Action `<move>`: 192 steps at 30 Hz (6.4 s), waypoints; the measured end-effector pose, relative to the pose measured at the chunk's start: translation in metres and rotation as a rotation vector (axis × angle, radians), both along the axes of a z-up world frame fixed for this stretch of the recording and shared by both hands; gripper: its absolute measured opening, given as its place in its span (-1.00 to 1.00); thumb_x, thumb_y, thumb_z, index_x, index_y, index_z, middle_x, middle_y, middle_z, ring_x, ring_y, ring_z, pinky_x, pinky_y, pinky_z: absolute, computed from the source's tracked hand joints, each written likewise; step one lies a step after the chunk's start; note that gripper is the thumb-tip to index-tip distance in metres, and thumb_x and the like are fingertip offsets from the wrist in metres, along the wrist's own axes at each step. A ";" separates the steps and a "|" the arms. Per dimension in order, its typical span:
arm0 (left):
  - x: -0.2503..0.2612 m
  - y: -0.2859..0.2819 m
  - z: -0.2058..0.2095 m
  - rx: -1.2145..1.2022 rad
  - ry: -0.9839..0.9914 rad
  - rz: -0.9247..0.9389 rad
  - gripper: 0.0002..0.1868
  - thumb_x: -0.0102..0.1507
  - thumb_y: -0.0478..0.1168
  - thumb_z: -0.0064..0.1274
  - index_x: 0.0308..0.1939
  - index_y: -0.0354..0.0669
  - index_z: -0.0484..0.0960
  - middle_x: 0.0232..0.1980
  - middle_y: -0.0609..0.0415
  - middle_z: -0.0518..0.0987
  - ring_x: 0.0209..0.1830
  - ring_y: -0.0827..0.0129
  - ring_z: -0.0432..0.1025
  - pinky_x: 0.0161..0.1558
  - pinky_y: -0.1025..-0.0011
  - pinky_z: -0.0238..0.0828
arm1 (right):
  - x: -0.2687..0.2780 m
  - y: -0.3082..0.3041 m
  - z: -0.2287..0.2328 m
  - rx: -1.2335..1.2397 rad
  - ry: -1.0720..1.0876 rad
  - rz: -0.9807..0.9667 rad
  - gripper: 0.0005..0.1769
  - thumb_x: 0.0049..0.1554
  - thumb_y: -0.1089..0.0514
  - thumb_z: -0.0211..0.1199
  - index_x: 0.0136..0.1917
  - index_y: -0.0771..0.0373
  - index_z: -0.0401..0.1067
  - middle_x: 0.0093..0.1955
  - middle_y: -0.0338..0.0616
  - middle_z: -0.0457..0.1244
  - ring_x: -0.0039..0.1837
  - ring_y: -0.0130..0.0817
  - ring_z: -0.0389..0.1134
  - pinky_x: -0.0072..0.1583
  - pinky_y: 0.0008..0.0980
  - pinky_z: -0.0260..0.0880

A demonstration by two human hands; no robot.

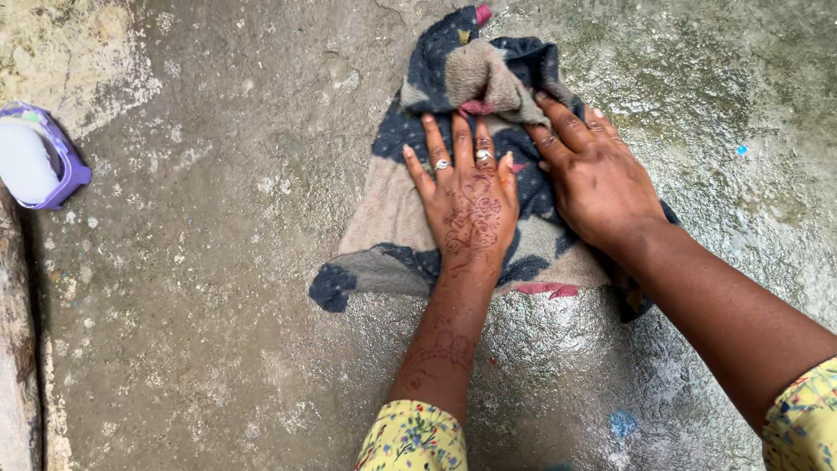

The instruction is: The person washes a patterned cloth by soaking it in a bucket of water, scrubbing it by hand against the floor, and rinsing it in another bucket.

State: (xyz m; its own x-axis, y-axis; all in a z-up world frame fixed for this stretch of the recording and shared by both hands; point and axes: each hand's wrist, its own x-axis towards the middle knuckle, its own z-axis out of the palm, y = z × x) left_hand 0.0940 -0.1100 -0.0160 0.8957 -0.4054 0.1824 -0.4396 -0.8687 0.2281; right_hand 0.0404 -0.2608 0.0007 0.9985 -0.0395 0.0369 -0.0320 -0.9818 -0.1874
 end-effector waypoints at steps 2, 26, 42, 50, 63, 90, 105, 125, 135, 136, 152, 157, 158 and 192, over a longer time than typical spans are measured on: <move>-0.003 -0.012 0.001 0.000 -0.031 -0.025 -0.37 0.37 0.10 -0.14 0.44 -0.12 0.38 0.51 -0.04 0.27 0.61 -0.09 -0.03 0.54 -0.23 -0.29 | -0.009 -0.006 0.003 -0.026 -0.010 -0.040 -0.38 0.21 0.21 0.01 0.54 0.12 0.26 0.69 -0.09 -0.05 0.63 0.09 -0.04 0.61 -0.08 -0.16; -0.102 0.052 0.025 -0.115 0.111 -0.125 -0.27 0.33 0.11 -0.03 0.52 -0.13 0.28 0.64 0.00 0.08 0.65 0.03 -0.07 0.46 -0.40 -0.32 | -0.129 0.075 0.021 -0.011 0.098 -0.158 -0.36 0.22 -0.05 -0.01 0.53 0.11 0.20 0.59 0.06 0.00 0.55 0.23 0.04 0.50 -0.03 0.01; -0.018 0.045 0.005 -0.007 0.053 -0.057 -0.23 0.35 0.23 -0.09 0.57 0.05 0.19 0.66 0.15 0.02 0.68 0.19 -0.07 0.56 -0.31 -0.29 | -0.037 0.055 0.004 0.036 0.122 -0.067 -0.40 0.32 -0.05 -0.17 0.57 0.14 0.15 0.66 0.04 -0.08 0.60 0.15 -0.05 0.57 -0.02 -0.16; -0.038 0.076 -0.001 -0.050 0.015 -0.022 -0.24 0.34 0.22 -0.06 0.54 0.00 0.25 0.68 0.08 0.02 0.68 0.13 -0.08 0.57 -0.23 -0.27 | -0.043 0.084 0.008 -0.032 0.048 0.002 -0.32 0.30 -0.09 -0.13 0.59 0.27 0.09 0.65 0.17 -0.10 0.62 0.22 -0.12 0.53 0.04 -0.12; -0.100 0.174 0.017 0.076 0.071 0.248 -0.29 0.34 0.24 -0.13 0.47 -0.02 0.30 0.65 -0.04 -0.01 0.62 -0.12 -0.13 0.45 -0.28 -0.23 | -0.062 0.174 0.018 0.011 0.094 0.266 -0.33 0.23 -0.03 -0.07 0.54 0.25 0.08 0.66 0.12 -0.18 0.64 0.14 -0.18 0.53 -0.05 -0.12; -0.021 0.193 0.004 0.176 0.125 0.545 -0.21 0.34 0.24 -0.16 0.57 0.00 0.11 0.66 -0.03 -0.13 0.60 -0.35 -0.21 0.38 -0.49 -0.31 | 0.039 0.191 -0.007 -0.017 -0.023 0.529 -0.39 0.24 0.07 -0.05 0.56 -0.04 0.20 0.63 -0.23 0.00 0.60 -0.11 0.00 0.53 0.33 -0.38; 0.000 0.090 0.007 0.029 0.083 0.147 -0.17 0.31 0.23 -0.09 0.57 -0.05 0.13 0.66 0.00 -0.04 0.64 -0.27 -0.18 0.54 -0.24 -0.30 | 0.005 0.089 0.013 -0.121 -0.084 0.154 -0.47 0.27 -0.03 0.05 0.51 -0.08 0.33 0.55 -0.18 0.14 0.53 -0.11 0.11 0.39 0.11 0.09; -0.084 0.120 0.031 -0.008 0.193 0.176 -0.24 0.31 0.17 -0.05 0.54 0.10 0.13 0.65 -0.10 -0.06 0.57 -0.44 -0.24 0.29 -0.62 -0.38 | -0.090 0.114 0.021 -0.124 0.069 0.129 -0.25 0.11 -0.37 0.00 0.48 -0.06 0.25 0.49 -0.13 0.11 0.52 -0.06 0.02 0.43 0.12 0.00; -0.021 0.096 0.000 -0.002 0.151 0.145 -0.27 0.35 0.03 -0.11 0.58 0.02 0.07 0.67 0.00 -0.07 0.65 -0.22 -0.20 0.50 -0.34 -0.35 | -0.030 0.094 0.003 -0.082 -0.065 0.260 -0.40 0.25 -0.19 0.02 0.46 0.07 0.35 0.53 -0.15 0.14 0.54 -0.06 0.07 0.44 -0.03 0.09; -0.008 0.094 -0.002 0.000 0.132 0.136 -0.27 0.35 0.02 -0.11 0.58 0.02 0.07 0.67 0.00 -0.06 0.65 -0.21 -0.19 0.51 -0.33 -0.35 | -0.020 0.091 0.002 -0.083 -0.079 0.269 -0.41 0.27 -0.18 0.01 0.47 0.08 0.36 0.54 -0.15 0.14 0.54 -0.06 0.07 0.43 -0.04 0.10; -0.027 0.116 -0.006 -0.026 0.004 0.119 -0.25 0.29 -0.14 -0.02 0.56 -0.08 0.16 0.64 -0.06 0.08 0.64 -0.06 -0.02 0.55 -0.16 -0.19 | -0.037 0.121 0.021 -0.084 -0.067 0.179 -0.35 0.21 -0.21 0.06 0.50 0.02 0.30 0.51 -0.15 0.13 0.48 -0.09 0.08 0.40 -0.06 0.08; -0.060 0.135 0.002 0.002 0.081 0.175 -0.26 0.30 -0.16 -0.04 0.56 -0.16 0.13 0.64 -0.10 0.05 0.63 0.02 -0.02 0.53 -0.02 -0.11 | -0.055 0.136 0.025 -0.115 0.035 0.248 -0.34 0.17 -0.14 0.08 0.49 0.04 0.26 0.52 -0.17 0.09 0.45 -0.08 0.08 0.38 -0.07 0.10; -0.069 0.141 0.005 -0.019 0.102 0.188 -0.25 0.30 -0.16 -0.04 0.56 -0.17 0.13 0.64 -0.11 0.04 0.62 0.02 -0.02 0.52 -0.01 -0.09 | -0.061 0.139 0.025 -0.116 0.047 0.271 -0.35 0.17 -0.12 0.08 0.49 0.05 0.25 0.53 -0.18 0.08 0.45 -0.08 0.09 0.38 -0.07 0.10; -0.018 0.180 0.018 0.118 0.410 0.320 -0.24 0.36 -0.06 -0.13 0.60 0.05 -0.06 0.68 0.11 -0.24 0.65 -0.09 -0.28 0.51 -0.27 -0.38 | -0.011 0.171 0.024 -0.007 -0.001 0.403 -0.38 0.16 0.07 0.12 0.49 0.04 0.28 0.56 -0.18 0.09 0.50 -0.06 0.07 0.39 -0.12 0.10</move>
